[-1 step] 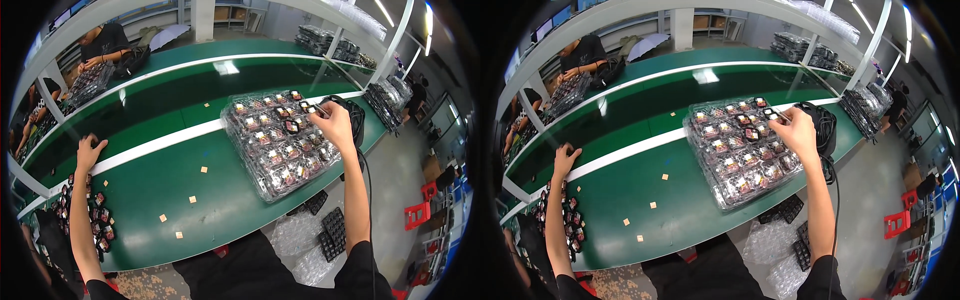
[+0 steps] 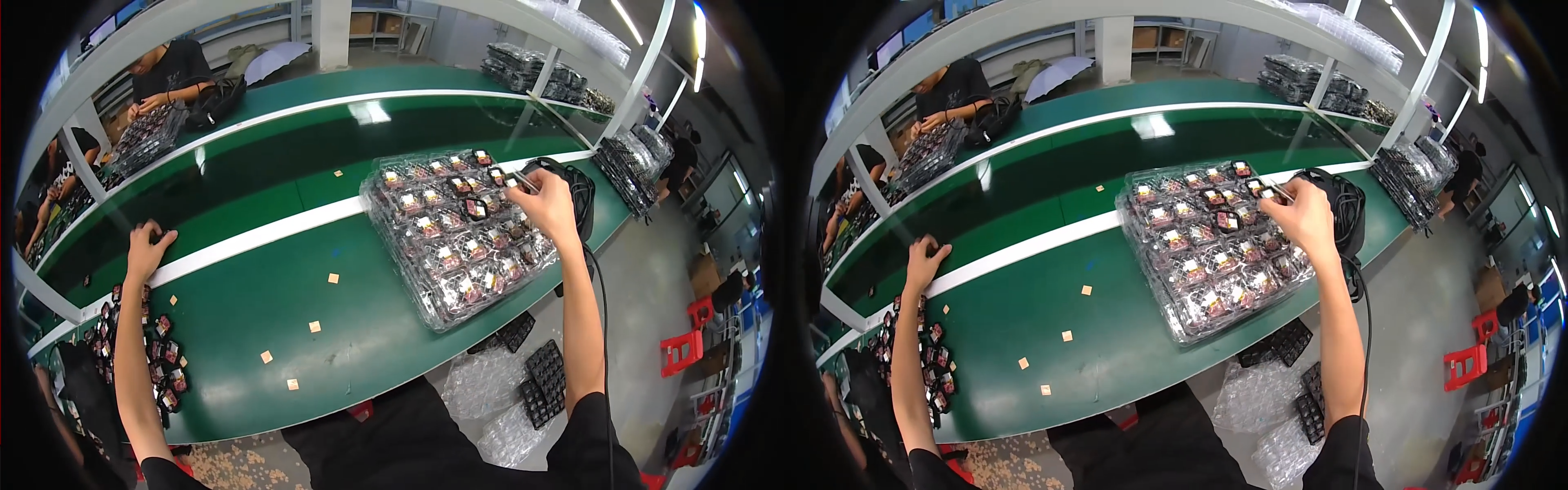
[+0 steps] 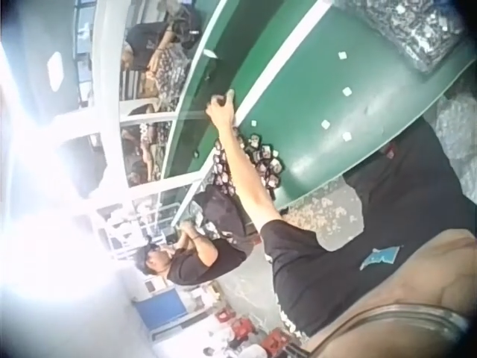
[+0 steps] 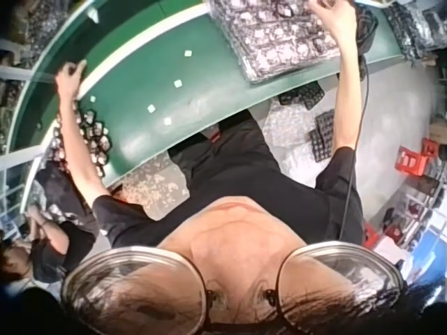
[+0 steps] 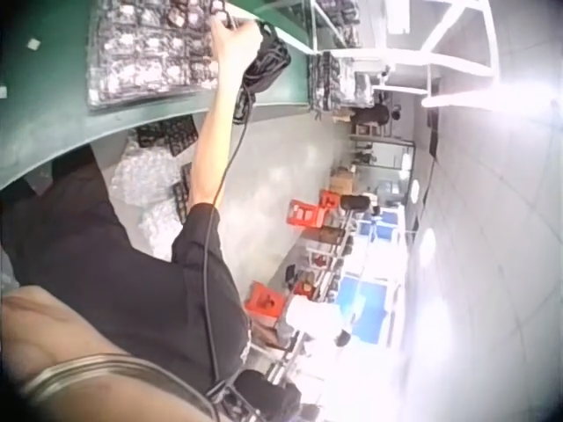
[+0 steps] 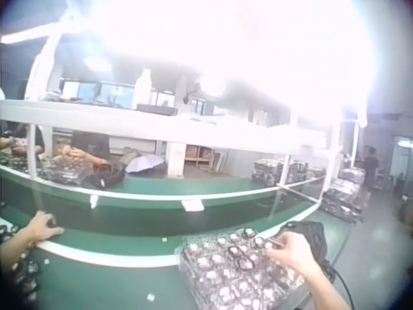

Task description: Using tweezers to assemble small electronic components into device housings on an assembly line.

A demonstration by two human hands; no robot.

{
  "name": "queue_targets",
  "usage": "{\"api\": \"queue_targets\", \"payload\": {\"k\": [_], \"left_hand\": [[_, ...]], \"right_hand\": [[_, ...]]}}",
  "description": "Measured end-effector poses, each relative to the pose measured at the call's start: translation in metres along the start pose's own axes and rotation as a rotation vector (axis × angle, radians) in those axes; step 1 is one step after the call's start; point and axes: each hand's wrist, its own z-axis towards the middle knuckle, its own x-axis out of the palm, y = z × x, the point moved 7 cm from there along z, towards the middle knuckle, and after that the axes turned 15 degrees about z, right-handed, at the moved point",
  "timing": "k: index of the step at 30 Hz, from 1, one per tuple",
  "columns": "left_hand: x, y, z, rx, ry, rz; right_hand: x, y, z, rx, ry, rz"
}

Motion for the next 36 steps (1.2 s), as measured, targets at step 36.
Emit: {"api": "queue_targets", "payload": {"k": [36], "left_hand": [[-0.094,-0.22,-0.179,0.662,0.13,-0.564]], "right_hand": [[0.205,0.197,-0.225,-0.409,0.848,0.627]]}}
